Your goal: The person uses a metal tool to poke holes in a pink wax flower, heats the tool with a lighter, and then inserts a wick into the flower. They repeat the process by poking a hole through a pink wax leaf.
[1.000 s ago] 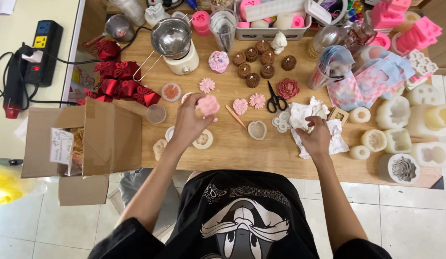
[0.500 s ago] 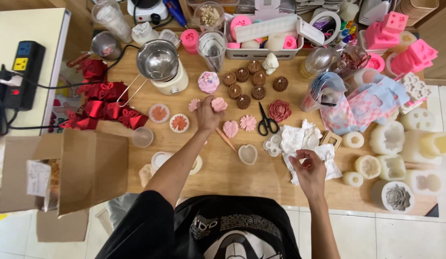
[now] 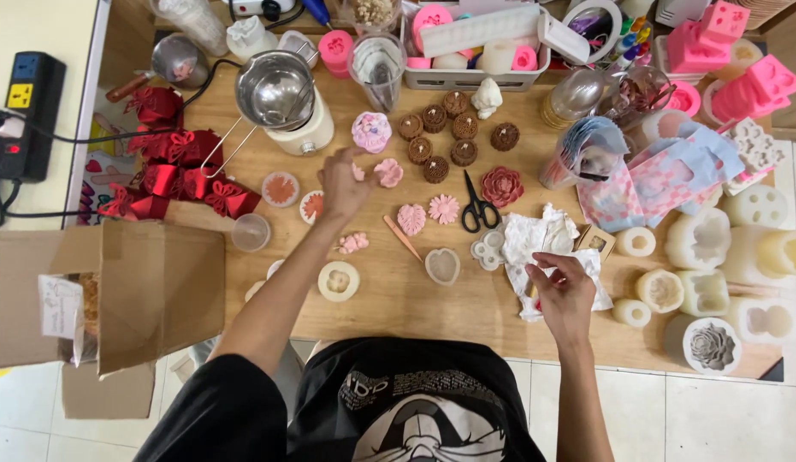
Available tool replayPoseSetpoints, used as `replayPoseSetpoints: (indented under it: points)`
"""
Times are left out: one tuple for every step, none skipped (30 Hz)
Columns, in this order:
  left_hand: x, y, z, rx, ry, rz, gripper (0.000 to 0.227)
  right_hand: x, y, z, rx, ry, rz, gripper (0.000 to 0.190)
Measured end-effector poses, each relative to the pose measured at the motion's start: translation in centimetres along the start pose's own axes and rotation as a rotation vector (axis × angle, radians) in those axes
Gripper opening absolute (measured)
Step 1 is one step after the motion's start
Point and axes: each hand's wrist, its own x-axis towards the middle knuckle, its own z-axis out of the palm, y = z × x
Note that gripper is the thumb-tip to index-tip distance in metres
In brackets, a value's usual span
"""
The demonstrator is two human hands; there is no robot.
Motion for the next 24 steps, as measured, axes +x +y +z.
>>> replayPoseSetpoints:
  points:
    - [-0.6,0.1,-2.1,-0.128,-0.006,0.018,0.052,-0.3,0.2,0.1,-0.026,0.012,-0.070,0.025]
    - [-1.4,0.2,-4.2,-0.259,-0.010,0.039,0.051,-0.6,0.5,0.1,-0.043,0.005,-0.041,0.025]
    - [-2.5,0.5,-6.2,-0.389,-0.016,0.061,0.051,-1.0,0.8,0.2,-0.060,-0.003,-0.011,0.025]
    - [-3.9,0.9,-7.8,-0.387,-0.002,0.059,0.048,-1.2,1.0,0.2,-0.077,-0.008,0.016,0.025]
    - [-5.8,1.2,-9.4,-0.385,0.011,0.058,0.046,-1.5,1.2,0.2,-0.124,-0.001,-0.039,0.025]
    - [-7.8,1.4,-10.7,-0.381,0.025,0.056,0.043,-1.9,1.4,0.4,-0.168,0.004,-0.092,0.025]
    - [-9.9,1.7,-11.7,-0.377,0.031,-0.026,0.040,-2.3,1.5,0.5,-0.212,0.010,-0.146,0.025]
    - [-12.1,1.9,-12.1,-0.374,0.032,-0.107,0.038,-2.8,1.6,0.6,-0.205,0.004,-0.125,0.025]
    - [-14.1,2.1,-12.2,-0.458,-0.015,-0.244,0.037,-3.4,1.7,0.8,-0.198,-0.002,-0.105,0.024]
    - [-16.0,2.2,-12.1,-0.543,-0.067,-0.378,0.036,-3.9,1.8,0.8,-0.193,-0.003,-0.083,0.024]
    - [-17.9,2.3,-11.9,-0.577,-0.044,-0.329,0.025,-4.3,1.9,0.8,-0.218,0.001,-0.108,0.020]
    - [-19.6,2.5,-11.5,-0.610,-0.023,-0.282,0.020,-4.8,2.0,0.9,-0.243,0.003,-0.131,0.018]
    - [-20.6,2.5,-11.3,-0.643,-0.001,-0.235,0.025,-5.2,2.2,0.9,-0.269,0.005,-0.153,0.015]
    - [-21.3,2.4,-11.2,-0.602,-0.015,-0.225,0.018,-5.8,2.3,1.0,-0.319,0.017,-0.158,0.019]
    - [-22.1,2.6,-11.1,-0.561,-0.029,-0.214,0.022,-6.2,2.3,1.0,-0.368,0.029,-0.163,0.024]
    - [-22.5,2.8,-10.9,-0.524,-0.045,-0.201,0.034,-6.4,2.3,0.7,-0.421,0.045,-0.168,0.031]
    - [-22.7,2.8,-10.9,-0.520,-0.037,-0.152,0.027,-6.8,2.1,0.5,-0.426,0.049,-0.142,0.032]
    - [-22.7,2.8,-11.1,-0.517,-0.030,-0.101,0.021,-7.1,1.8,0.4,-0.429,0.055,-0.118,0.033]
    - [-22.7,2.6,-11.2,-0.514,-0.022,-0.049,0.016,-7.2,1.5,0.2,-0.432,0.061,-0.094,0.034]
    - [-22.7,2.5,-11.2,-0.506,-0.027,-0.019,0.015,-7.3,1.3,-0.2,-0.411,0.077,-0.117,0.029]
    - [-22.6,2.4,-11.1,-0.498,-0.033,0.011,0.018,-7.5,1.2,-0.6,-0.391,0.092,-0.140,0.024]
    - [-22.3,2.5,-11.1,-0.490,-0.037,0.044,0.024,-7.4,1.1,-1.0,-0.369,0.111,-0.164,0.022]
    - [-22.1,2.6,-11.1,-0.503,-0.036,0.048,0.023,-7.2,1.1,-1.4,-0.367,0.121,-0.133,0.021]
    - [-22.0,2.7,-11.2,-0.514,-0.038,0.047,0.023,-7.3,1.4,-2.0,-0.366,0.128,-0.097,0.020]
